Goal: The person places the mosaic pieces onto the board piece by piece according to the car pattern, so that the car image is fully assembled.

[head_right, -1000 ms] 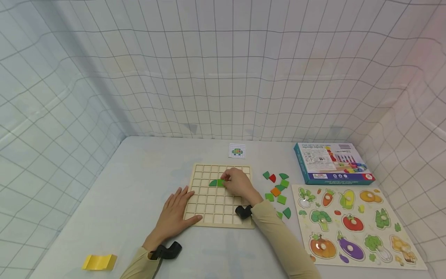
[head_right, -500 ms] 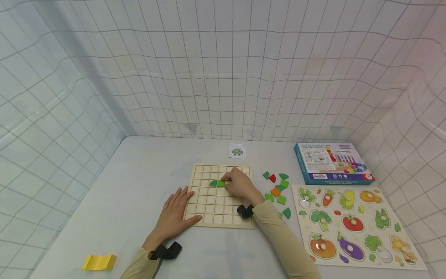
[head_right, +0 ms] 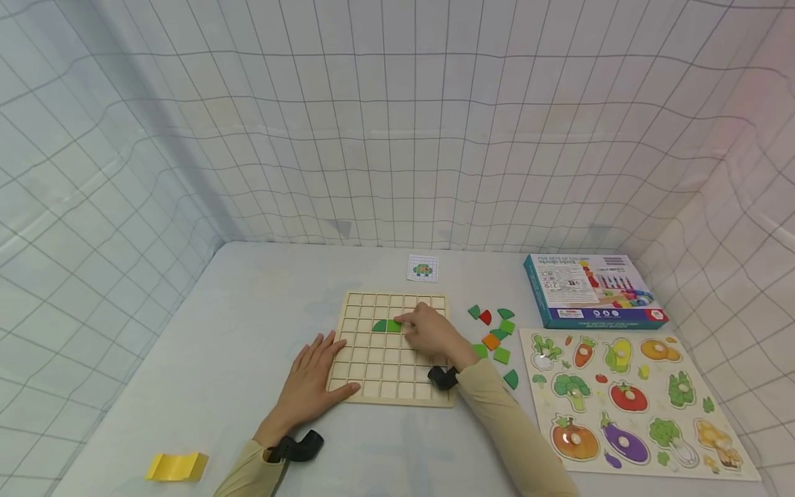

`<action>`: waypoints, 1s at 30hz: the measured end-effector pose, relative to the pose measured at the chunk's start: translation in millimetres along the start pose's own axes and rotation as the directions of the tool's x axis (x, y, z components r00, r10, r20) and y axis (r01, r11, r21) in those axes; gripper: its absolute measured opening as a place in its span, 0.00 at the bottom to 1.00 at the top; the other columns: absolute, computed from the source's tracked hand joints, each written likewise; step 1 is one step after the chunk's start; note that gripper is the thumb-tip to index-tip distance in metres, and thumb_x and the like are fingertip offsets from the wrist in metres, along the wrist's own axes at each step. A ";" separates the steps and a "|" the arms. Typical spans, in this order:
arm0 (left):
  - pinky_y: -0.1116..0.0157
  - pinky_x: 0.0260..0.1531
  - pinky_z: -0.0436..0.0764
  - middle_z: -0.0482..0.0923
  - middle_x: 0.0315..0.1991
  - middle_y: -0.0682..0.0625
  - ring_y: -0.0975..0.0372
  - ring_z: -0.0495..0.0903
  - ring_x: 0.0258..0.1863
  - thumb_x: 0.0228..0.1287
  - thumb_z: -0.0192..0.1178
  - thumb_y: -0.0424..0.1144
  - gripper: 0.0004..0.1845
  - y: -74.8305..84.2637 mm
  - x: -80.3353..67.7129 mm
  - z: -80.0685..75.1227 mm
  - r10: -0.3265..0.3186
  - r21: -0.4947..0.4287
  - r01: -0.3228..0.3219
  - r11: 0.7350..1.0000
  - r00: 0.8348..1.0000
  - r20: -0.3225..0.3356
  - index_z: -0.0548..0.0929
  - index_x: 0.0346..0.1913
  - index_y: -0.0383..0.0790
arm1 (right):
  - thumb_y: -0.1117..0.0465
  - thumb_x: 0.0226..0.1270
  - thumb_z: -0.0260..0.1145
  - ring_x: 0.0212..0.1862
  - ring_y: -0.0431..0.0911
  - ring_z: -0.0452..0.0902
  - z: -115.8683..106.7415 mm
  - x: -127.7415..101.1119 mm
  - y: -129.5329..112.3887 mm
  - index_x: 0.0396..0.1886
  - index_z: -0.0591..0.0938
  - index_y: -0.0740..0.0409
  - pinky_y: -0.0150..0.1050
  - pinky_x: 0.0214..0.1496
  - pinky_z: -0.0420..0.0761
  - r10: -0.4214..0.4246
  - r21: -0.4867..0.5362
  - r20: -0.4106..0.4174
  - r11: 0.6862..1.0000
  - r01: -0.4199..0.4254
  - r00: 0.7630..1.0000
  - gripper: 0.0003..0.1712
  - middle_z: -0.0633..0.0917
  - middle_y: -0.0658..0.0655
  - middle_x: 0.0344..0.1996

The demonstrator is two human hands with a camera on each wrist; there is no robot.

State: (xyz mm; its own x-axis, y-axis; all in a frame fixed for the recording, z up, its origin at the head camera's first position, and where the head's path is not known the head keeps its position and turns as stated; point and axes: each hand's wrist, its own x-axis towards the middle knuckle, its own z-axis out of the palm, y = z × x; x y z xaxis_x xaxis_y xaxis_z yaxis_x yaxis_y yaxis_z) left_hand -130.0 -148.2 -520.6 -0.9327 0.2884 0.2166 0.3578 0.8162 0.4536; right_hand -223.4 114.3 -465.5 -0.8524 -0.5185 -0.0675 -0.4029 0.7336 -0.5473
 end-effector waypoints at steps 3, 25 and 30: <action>0.51 0.68 0.43 0.52 0.72 0.42 0.50 0.45 0.72 0.54 0.61 0.65 0.46 0.0 -0.5 -0.3 -0.001 -0.007 0.001 1.000 1.000 0.002 0.64 0.70 0.41 | 0.64 0.64 0.64 0.30 0.45 0.65 -1.0 -4.2 2.2 0.58 0.80 0.58 0.38 0.31 0.69 -0.039 0.021 0.004 0.999 0.039 0.999 0.21 0.74 0.56 0.37; 0.51 0.68 0.43 0.53 0.72 0.42 0.49 0.46 0.72 0.54 0.62 0.63 0.45 -0.4 -0.2 -2.2 0.016 -0.016 -0.016 1.000 1.000 -0.003 0.63 0.70 0.41 | 0.56 0.66 0.65 0.32 0.51 0.75 -48.3 -54.5 62.6 0.44 0.84 0.62 0.46 0.35 0.76 0.261 0.047 -0.304 0.965 -0.259 0.916 0.15 0.82 0.58 0.36; 0.51 0.68 0.43 0.53 0.72 0.42 0.49 0.46 0.72 0.55 0.62 0.63 0.45 0.0 -0.6 -2.1 0.018 -0.018 -0.018 1.000 1.000 -0.003 0.63 0.70 0.41 | 0.55 0.63 0.67 0.33 0.51 0.75 -52.3 -55.0 74.1 0.44 0.84 0.65 0.44 0.33 0.76 0.328 0.015 -0.293 0.941 -0.339 0.898 0.18 0.82 0.59 0.33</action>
State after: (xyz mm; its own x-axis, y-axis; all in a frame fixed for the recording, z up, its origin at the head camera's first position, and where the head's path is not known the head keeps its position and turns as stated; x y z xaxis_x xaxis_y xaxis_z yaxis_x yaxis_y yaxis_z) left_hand -129.3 -149.4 -518.9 -0.9259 0.3020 0.2270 0.3756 0.8016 0.4652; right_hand -223.8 220.2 -458.7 -0.9953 -0.0962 0.0044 -0.0853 0.8591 -0.5046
